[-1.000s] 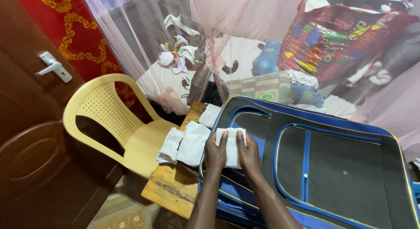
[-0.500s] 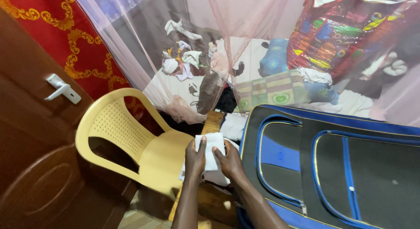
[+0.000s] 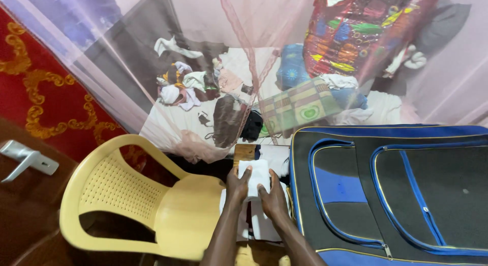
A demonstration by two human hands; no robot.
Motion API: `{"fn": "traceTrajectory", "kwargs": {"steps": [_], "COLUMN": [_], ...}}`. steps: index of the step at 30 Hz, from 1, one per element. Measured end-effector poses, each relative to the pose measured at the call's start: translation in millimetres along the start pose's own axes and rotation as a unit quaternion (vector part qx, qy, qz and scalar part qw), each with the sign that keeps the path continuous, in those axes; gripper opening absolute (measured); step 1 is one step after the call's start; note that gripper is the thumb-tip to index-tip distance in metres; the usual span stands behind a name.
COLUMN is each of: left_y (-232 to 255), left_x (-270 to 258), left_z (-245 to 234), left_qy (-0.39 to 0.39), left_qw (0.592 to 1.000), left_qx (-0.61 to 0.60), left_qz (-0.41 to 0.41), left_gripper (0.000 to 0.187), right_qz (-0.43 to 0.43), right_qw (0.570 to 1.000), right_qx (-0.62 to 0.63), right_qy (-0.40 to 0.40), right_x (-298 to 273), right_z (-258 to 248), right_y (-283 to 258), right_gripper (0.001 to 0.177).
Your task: Folding white clothes and a white tank top inside a suitcase.
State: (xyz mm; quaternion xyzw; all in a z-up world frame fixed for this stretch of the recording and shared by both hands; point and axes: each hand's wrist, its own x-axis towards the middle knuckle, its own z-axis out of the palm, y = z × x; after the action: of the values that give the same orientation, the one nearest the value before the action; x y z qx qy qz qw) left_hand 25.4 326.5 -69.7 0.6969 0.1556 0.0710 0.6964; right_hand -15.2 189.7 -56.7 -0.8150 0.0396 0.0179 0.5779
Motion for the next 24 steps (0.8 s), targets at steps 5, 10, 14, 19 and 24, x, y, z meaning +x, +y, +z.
{"fn": "traceTrajectory", "kwargs": {"steps": [5,10,14,19,24], "left_y": [-18.9,-36.7,-86.3,-75.7,0.9], "left_x": [62.7,109.3,135.8,124.3,79.3], "left_z": [37.6,70.5,94.4,103.1,86.0], "left_qy": [-0.023,-0.058,-0.107,-0.124,-0.083], "left_qw": [0.999,0.996,0.993,0.982,0.933], "left_qx": [0.02,0.007,0.03,0.102,0.322], "left_qz": [0.044,0.065,0.045,0.096,0.134], "left_gripper": [0.039,0.038,0.036,0.038,0.052], "right_qz": [-0.031,-0.102,-0.105,-0.155,-0.155], "right_qw": [0.997,0.984,0.973,0.959,0.947], "right_qx": [-0.048,-0.116,-0.188,-0.223,-0.268], "right_qy": [0.045,0.083,0.078,0.083,0.081], "right_x": [18.0,42.1,43.7,60.8,81.1], "right_z": [-6.7,-2.8,0.2,5.3,13.6], "right_y": [-2.5,33.0,38.5,52.4,55.7], "right_gripper": [0.073,0.067,0.063,0.055,0.064]}}
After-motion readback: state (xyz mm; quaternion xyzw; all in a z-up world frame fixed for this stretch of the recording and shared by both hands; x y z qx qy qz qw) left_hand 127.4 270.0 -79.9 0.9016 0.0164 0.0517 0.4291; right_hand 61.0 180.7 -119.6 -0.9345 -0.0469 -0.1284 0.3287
